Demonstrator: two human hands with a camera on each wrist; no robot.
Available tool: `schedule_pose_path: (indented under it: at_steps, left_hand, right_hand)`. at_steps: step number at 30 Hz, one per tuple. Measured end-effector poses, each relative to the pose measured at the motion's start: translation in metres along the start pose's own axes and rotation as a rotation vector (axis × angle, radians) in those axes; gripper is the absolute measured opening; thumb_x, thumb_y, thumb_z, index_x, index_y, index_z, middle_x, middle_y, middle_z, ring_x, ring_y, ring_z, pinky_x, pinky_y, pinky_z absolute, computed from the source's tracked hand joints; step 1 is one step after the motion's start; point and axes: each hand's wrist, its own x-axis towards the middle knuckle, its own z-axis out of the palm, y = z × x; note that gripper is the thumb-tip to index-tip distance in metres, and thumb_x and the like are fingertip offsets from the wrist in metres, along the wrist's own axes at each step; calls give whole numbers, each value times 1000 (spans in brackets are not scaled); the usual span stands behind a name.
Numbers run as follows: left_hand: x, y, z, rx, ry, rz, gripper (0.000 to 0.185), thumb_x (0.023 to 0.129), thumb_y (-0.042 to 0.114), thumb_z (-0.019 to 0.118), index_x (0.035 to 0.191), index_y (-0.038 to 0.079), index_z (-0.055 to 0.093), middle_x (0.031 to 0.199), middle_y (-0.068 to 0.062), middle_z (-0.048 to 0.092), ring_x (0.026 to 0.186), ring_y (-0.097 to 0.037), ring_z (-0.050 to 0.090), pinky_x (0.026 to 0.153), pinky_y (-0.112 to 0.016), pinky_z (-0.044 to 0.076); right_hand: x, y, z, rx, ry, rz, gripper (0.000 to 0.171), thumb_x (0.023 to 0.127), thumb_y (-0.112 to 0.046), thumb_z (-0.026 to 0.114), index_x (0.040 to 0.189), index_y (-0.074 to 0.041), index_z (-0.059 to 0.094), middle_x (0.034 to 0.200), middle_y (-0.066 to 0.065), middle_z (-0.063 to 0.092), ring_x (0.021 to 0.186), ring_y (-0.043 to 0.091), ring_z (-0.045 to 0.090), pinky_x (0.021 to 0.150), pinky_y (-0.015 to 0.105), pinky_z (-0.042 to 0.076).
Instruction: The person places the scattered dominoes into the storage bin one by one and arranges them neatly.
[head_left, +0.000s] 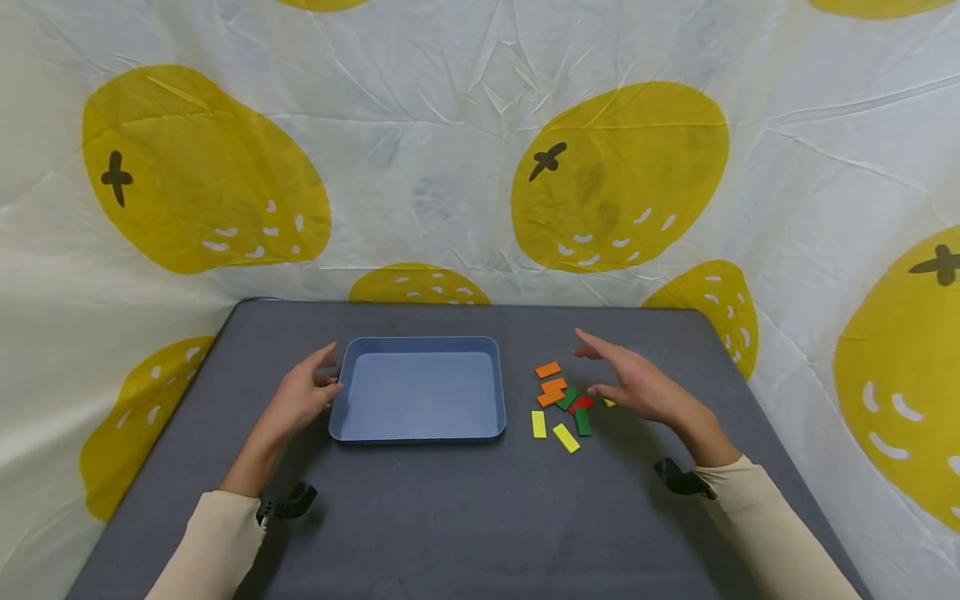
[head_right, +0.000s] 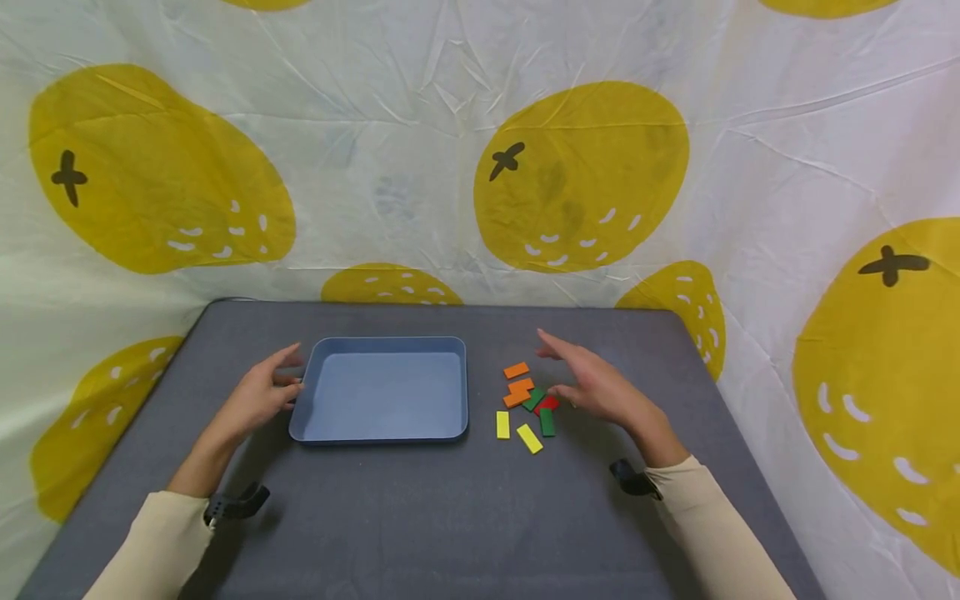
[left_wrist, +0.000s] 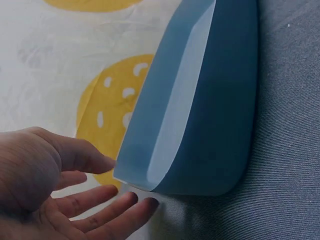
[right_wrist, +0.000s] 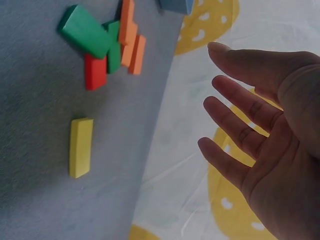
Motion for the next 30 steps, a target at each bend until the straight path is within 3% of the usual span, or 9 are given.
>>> schedule_pose_path:
  at_steps: [6, 16, 26, 30]
  left_hand:
    - [1, -2, 2, -20, -49, -37, 67, 100, 1, 55, 160, 2, 25, 149, -29, 43, 121, -43, 58, 75, -40, 58]
    - [4, -5, 4, -27, -71, -47, 62, 99, -1, 52, 157, -1, 31, 145, -32, 45, 117, -43, 59, 65, -36, 55]
    - [8, -7, 6, -39, -66, -61, 64, 96, -4, 51, 157, -1, 33, 144, -31, 47, 116, -42, 60, 60, -36, 54]
    - [8, -7, 6, -31, -65, -59, 64, 96, -4, 51, 157, 0, 33, 144, -32, 46, 118, -43, 58, 60, -36, 55]
  right_hand:
    - [-8, 11, 1, -7, -9, 25, 97, 82, 2, 80, 161, -3, 24, 136, 16, 63, 125, 38, 59, 100, 56, 48]
    - [-22, 30, 3, -26, 21, 60, 89, 80, 8, 80, 156, 1, 34, 122, 15, 69, 114, 37, 64, 95, 60, 50]
    - [-32, 40, 14, -137, -9, 337, 81, 82, -25, 86, 149, -2, 47, 119, 17, 70, 110, 36, 64, 88, 59, 52]
    - [-35, 44, 19, -217, 18, 439, 75, 80, -41, 85, 137, 0, 58, 111, 16, 70, 100, 32, 65, 80, 56, 54]
